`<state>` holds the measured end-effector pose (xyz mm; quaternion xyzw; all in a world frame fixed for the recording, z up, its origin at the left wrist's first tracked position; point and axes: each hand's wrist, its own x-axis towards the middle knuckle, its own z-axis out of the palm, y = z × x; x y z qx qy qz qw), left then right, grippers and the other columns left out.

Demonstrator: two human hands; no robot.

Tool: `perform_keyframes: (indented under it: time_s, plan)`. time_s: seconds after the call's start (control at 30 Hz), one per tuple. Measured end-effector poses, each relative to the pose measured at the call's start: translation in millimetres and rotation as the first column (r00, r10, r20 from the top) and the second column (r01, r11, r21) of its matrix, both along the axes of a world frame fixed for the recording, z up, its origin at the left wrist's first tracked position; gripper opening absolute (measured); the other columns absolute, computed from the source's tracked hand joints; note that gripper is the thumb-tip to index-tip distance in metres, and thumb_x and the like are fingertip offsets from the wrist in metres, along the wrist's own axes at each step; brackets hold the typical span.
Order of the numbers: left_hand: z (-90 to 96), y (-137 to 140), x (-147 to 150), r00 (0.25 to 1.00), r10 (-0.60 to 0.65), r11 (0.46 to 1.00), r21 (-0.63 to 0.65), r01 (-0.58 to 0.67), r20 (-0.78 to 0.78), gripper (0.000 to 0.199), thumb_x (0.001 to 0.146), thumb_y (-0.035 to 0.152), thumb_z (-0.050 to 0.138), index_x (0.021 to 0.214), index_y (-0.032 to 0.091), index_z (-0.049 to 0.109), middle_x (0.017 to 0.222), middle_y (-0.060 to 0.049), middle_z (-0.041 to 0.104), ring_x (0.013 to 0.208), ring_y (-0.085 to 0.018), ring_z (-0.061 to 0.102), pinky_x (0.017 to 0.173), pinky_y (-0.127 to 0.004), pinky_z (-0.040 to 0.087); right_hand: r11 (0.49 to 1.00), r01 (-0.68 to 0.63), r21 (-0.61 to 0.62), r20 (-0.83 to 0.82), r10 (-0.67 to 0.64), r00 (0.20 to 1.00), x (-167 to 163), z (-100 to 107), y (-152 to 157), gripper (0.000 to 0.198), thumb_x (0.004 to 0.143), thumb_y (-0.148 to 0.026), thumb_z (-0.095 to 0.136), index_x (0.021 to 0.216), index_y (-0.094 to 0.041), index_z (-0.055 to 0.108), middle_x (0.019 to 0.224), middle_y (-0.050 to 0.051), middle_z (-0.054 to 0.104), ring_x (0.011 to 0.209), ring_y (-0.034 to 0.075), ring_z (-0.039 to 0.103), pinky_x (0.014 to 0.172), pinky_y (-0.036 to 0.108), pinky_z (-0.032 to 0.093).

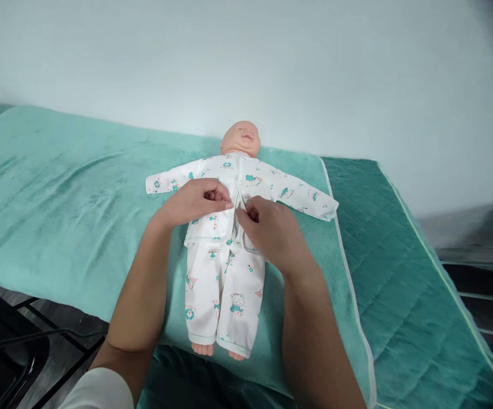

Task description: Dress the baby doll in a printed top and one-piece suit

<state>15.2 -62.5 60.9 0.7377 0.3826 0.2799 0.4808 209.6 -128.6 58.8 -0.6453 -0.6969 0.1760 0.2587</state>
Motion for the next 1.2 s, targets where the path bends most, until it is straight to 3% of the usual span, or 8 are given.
perform_keyframes:
  time_s: [0.23,0.33,0.43,0.63,0.87,1.03,1.2]
  plan:
    - [-4.2,3.2,3.9,0.996,-0.037,0.985,0.164,0.050,-0.078,0.013,0.085,0.029,0.073,0.081,0.018,0.069,0.084,0.000,0.057,0.074,-0.010,0.050,0.065,-0.025,0.040,0.987,-0.157,-0.043,-0.345,0.132,0.929,9.9,1.1,3.2,0.038,0.098,-0.039,0.057,0.066,-0.021,0.047,0.055,-0.005,0.047,0.055,0.010,0.038,0.058,0.028,0.028]
    - [-2.3,2.2,2.6,0.997,-0.074,0.992,0.103,0.077,-0.030,0.015,0.087,0.030,0.071,0.082,0.018,0.066,0.077,0.001,0.055,0.068,-0.009,0.047,0.061,-0.024,0.038,0.982,-0.172,-0.077,-0.565,0.099,0.819,7.7,-2.6,4.4,0.039,0.097,-0.046,0.060,0.067,-0.021,0.052,0.052,-0.005,0.050,0.050,0.009,0.039,0.052,0.027,0.029]
    - [0.2,0.0,0.6,0.992,-0.094,0.995,-0.020,0.096,0.089,0.020,0.089,0.035,0.072,0.084,0.017,0.065,0.071,0.002,0.056,0.064,-0.009,0.049,0.059,-0.023,0.038,0.981,-0.183,-0.072,-0.681,0.085,0.727,4.5,-6.8,5.7,0.038,0.095,-0.048,0.063,0.070,-0.020,0.058,0.051,-0.005,0.050,0.047,0.008,0.039,0.048,0.025,0.028]
    - [1.8,-4.5,2.6,0.975,-0.083,0.981,-0.154,0.117,0.208,0.024,0.088,0.038,0.075,0.086,0.016,0.065,0.074,-0.003,0.070,0.064,-0.011,0.063,0.055,-0.022,0.044,0.982,-0.176,-0.065,-0.749,0.068,0.659,4.0,-11.5,8.9,0.038,0.092,-0.050,0.068,0.069,-0.020,0.062,0.052,-0.004,0.053,0.046,0.008,0.041,0.045,0.024,0.030]
    - [3.7,-6.5,6.5,0.953,-0.097,0.958,-0.234,0.168,0.287,0.027,0.089,0.039,0.075,0.085,0.016,0.062,0.073,-0.004,0.073,0.058,-0.011,0.065,0.057,-0.025,0.054,0.981,-0.178,-0.073,-0.732,0.068,0.678,5.3,-12.5,10.4,0.047,0.090,-0.059,0.069,0.066,-0.019,0.065,0.054,-0.001,0.058,0.046,0.009,0.047,0.046,0.024,0.036]
    - [5.8,-7.1,7.9,0.963,-0.077,0.959,-0.246,0.142,0.258,0.020,0.090,0.031,0.071,0.083,0.016,0.061,0.071,-0.003,0.072,0.056,-0.011,0.065,0.055,-0.023,0.053,0.978,-0.177,-0.107,-0.750,0.037,0.661,3.9,-10.8,10.7,0.050,0.091,-0.063,0.067,0.067,-0.019,0.066,0.053,0.000,0.059,0.045,0.010,0.050,0.045,0.024,0.038]
    - [7.2,-7.9,8.5,0.982,-0.062,0.960,-0.259,0.108,0.178,0.022,0.093,0.032,0.068,0.079,0.016,0.060,0.066,-0.003,0.069,0.053,-0.011,0.063,0.044,-0.020,0.043,0.977,-0.179,-0.114,-0.766,0.029,0.642,4.0,-11.2,11.3,0.047,0.092,-0.060,0.067,0.070,-0.019,0.066,0.055,0.000,0.062,0.045,0.009,0.051,0.044,0.023,0.040]
